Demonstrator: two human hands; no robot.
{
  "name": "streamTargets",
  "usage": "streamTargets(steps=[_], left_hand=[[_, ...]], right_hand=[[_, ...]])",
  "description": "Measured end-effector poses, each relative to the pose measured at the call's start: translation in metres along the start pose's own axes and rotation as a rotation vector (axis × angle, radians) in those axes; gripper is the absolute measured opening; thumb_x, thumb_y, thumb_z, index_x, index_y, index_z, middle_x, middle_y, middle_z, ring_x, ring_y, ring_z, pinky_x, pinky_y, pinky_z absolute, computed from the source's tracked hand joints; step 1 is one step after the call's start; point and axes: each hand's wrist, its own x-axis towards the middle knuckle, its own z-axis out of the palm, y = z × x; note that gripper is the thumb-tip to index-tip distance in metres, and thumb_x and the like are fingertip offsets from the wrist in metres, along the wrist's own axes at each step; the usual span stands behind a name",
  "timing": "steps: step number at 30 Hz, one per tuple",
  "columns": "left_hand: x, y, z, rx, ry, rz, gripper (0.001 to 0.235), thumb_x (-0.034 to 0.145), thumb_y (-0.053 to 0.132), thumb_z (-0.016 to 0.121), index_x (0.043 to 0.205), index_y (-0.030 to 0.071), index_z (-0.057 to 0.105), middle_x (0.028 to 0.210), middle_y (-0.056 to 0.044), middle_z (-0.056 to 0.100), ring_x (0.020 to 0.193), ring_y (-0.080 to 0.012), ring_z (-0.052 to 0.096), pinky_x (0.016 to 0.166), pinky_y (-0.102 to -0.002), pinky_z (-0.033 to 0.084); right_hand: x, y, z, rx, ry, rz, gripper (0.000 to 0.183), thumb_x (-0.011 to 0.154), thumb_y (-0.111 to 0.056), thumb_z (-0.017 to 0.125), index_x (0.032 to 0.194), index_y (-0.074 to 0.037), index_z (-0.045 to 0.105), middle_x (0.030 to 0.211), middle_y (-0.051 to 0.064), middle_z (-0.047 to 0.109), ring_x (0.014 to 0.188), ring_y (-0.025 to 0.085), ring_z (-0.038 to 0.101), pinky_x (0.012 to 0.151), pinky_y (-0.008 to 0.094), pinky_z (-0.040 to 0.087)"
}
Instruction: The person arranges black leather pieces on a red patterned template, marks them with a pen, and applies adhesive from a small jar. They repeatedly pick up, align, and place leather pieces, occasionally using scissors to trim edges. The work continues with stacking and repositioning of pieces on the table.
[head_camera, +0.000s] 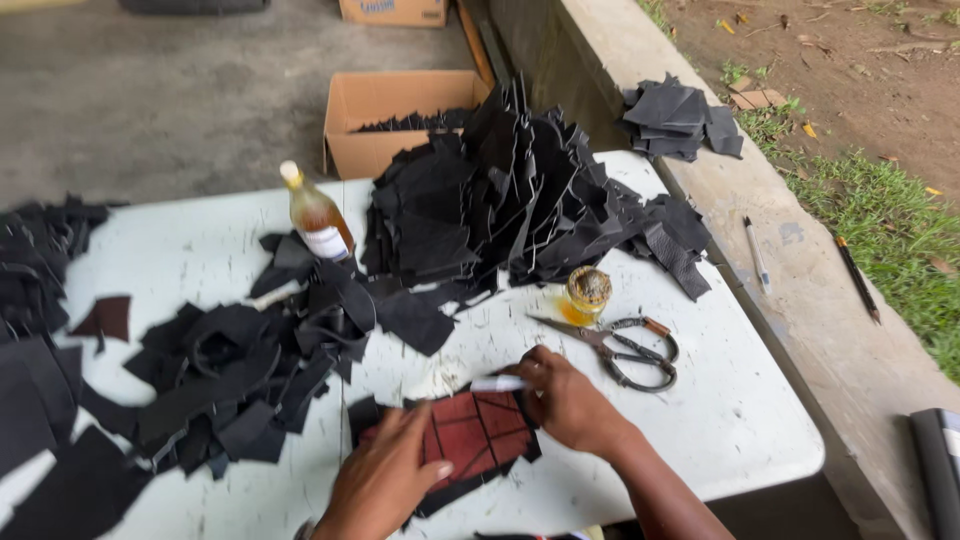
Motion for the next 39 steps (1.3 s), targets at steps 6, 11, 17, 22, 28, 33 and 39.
streamTargets(steps=[6, 11, 17, 22, 28, 33, 39], left_hand=[[0.035, -0.14, 0.065, 0.085, 0.124, -0.366, 0.097, 0.085, 0.062, 0.078, 0.15, 0.005, 0.034, 0.145, -0.017, 0.038, 0.13, -0.0319, 0.052, 0.113, -0.054, 0.038], [0.056, -0.179, 0.15, -0.538, 0.501, 0.007, 0.084, 0.068, 0.033, 0.091, 0.131, -0.001, 0.046, 0.126, -0.025, 0.056, 0.123, -0.0374, 0.061, 0.103, -0.05, 0.051], [0.051, -0.126, 0.112, -1.276, 0.38, -0.028, 0.059, 0.079, 0.003, 0.073, 0.132, 0.004, 0.047, 0.123, -0.025, 0.067, 0.107, -0.0256, 0.07, 0.091, -0.038, 0.057], [0.033, -0.077, 0.064, -1.352, 0.391, -0.077, 0.028, 0.093, -0.003, 0.06, 0.121, -0.005, 0.065, 0.108, -0.014, 0.077, 0.097, -0.017, 0.071, 0.09, -0.029, 0.055], [0.032, -0.073, 0.053, -1.568, 0.384, 0.051, 0.024, 0.098, 0.008, 0.059, 0.117, -0.004, 0.067, 0.109, -0.011, 0.074, 0.099, -0.0133, 0.067, 0.091, -0.029, 0.052], [0.027, -0.072, 0.051, -1.416, 0.489, 0.167, 0.023, 0.101, 0.014, 0.061, 0.115, -0.003, 0.068, 0.103, -0.007, 0.072, 0.095, -0.0093, 0.062, 0.089, -0.024, 0.049], [0.009, -0.055, 0.0, -1.055, 0.535, 0.275, 0.022, 0.101, 0.015, 0.063, 0.112, 0.0, 0.074, 0.084, -0.004, 0.065, 0.075, -0.0079, 0.054, 0.067, -0.021, 0.043]], right_hand=[[0.02, -0.018, 0.003, -0.134, -0.312, 0.296, 0.074, 0.062, -0.028, 0.095, 0.123, -0.009, 0.059, 0.123, 0.01, 0.055, 0.123, 0.031, 0.049, 0.106, 0.037, 0.042], [0.008, 0.001, 0.007, 0.083, -0.32, 0.433, 0.063, 0.071, -0.025, 0.09, 0.12, -0.007, 0.055, 0.106, 0.015, 0.072, 0.103, 0.027, 0.069, 0.091, 0.036, 0.053], [-0.028, 0.061, 0.009, 0.909, 0.002, 0.137, 0.036, 0.09, -0.009, 0.077, 0.12, -0.004, 0.059, 0.104, 0.003, 0.068, 0.096, 0.01, 0.062, 0.081, 0.029, 0.054], [-0.074, 0.119, -0.038, 0.962, 0.532, 0.165, 0.033, 0.094, -0.007, 0.066, 0.127, -0.005, 0.063, 0.098, 0.001, 0.064, 0.079, 0.008, 0.056, 0.068, 0.025, 0.048], [-0.122, 0.171, -0.086, 1.059, 1.053, -0.079, 0.017, 0.114, -0.001, 0.06, 0.129, -0.006, 0.056, 0.099, 0.003, 0.061, 0.08, 0.008, 0.058, 0.074, 0.022, 0.051], [-0.126, 0.194, -0.099, 0.569, 1.151, 0.451, 0.028, 0.11, -0.015, 0.066, 0.133, -0.004, 0.055, 0.105, 0.009, 0.062, 0.082, 0.016, 0.059, 0.068, 0.031, 0.05], [-0.104, 0.132, -0.07, -0.149, 0.937, 0.474, 0.068, 0.085, -0.023, 0.086, 0.14, -0.002, 0.051, 0.126, 0.018, 0.056, 0.105, 0.03, 0.058, 0.082, 0.044, 0.051]])
